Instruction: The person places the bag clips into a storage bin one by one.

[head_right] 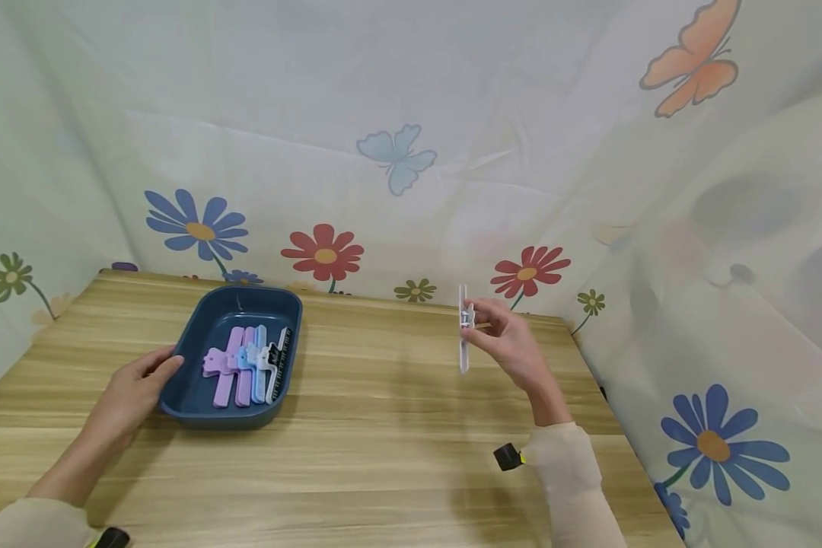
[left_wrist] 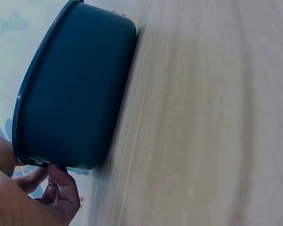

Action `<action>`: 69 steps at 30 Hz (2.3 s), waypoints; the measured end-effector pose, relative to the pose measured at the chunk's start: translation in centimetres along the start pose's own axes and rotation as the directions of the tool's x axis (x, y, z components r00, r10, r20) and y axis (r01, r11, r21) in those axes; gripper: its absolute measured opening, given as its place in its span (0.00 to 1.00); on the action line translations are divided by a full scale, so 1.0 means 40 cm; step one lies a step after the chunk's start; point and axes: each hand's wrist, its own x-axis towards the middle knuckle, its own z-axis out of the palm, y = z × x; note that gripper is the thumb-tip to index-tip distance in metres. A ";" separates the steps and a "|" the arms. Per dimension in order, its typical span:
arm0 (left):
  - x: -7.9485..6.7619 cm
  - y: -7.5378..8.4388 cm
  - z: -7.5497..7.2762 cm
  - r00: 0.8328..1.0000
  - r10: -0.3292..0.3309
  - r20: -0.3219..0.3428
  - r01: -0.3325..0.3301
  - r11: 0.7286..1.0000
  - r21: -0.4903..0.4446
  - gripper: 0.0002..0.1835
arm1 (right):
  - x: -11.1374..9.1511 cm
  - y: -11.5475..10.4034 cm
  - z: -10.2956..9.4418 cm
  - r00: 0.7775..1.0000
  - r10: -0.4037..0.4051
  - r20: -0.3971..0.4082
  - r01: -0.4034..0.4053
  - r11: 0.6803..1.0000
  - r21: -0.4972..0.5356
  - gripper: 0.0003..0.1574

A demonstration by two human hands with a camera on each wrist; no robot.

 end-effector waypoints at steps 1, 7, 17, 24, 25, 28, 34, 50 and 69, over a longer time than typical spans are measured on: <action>0.000 0.000 0.000 1.000 0.000 -0.001 0.000 1.000 0.001 0.38 | 0.001 -0.001 0.002 1.000 0.000 0.002 0.000 1.000 0.000 0.30; -0.001 0.001 -0.001 1.000 0.011 -0.011 -0.011 1.000 -0.001 0.37 | 0.013 -0.002 0.020 1.000 -0.012 0.021 0.011 0.999 0.038 0.30; -0.004 0.002 0.001 1.000 0.018 -0.020 -0.018 1.000 0.000 0.37 | 0.035 -0.007 0.061 0.998 -0.017 0.053 0.013 0.997 0.075 0.30; -0.004 0.003 -0.001 1.000 0.015 -0.009 -0.015 1.000 -0.007 0.37 | 0.053 -0.013 0.094 0.997 -0.028 0.071 0.021 0.995 0.102 0.31; -0.004 0.003 -0.001 1.000 0.014 -0.009 -0.014 1.000 -0.006 0.37 | 0.055 -0.014 0.098 0.997 -0.030 0.074 0.022 0.994 0.104 0.31; -0.004 0.003 -0.002 1.000 0.012 -0.008 -0.012 1.000 -0.003 0.38 | 0.062 -0.019 0.111 0.996 -0.040 0.081 0.031 0.993 0.111 0.31; -0.003 0.003 -0.001 1.000 0.013 -0.011 -0.013 1.000 0.005 0.38 | 0.077 -0.033 0.141 0.996 -0.031 0.089 0.019 0.990 0.141 0.30; -0.003 0.000 -0.002 1.000 0.018 -0.002 -0.018 1.000 0.002 0.38 | 0.129 -0.059 0.239 0.989 -0.065 0.132 0.042 0.984 0.172 0.29; -0.003 -0.004 -0.005 1.000 0.016 0.004 -0.016 1.000 0.002 0.38 | 0.191 -0.119 0.391 0.969 -0.116 0.217 0.082 0.984 0.159 0.28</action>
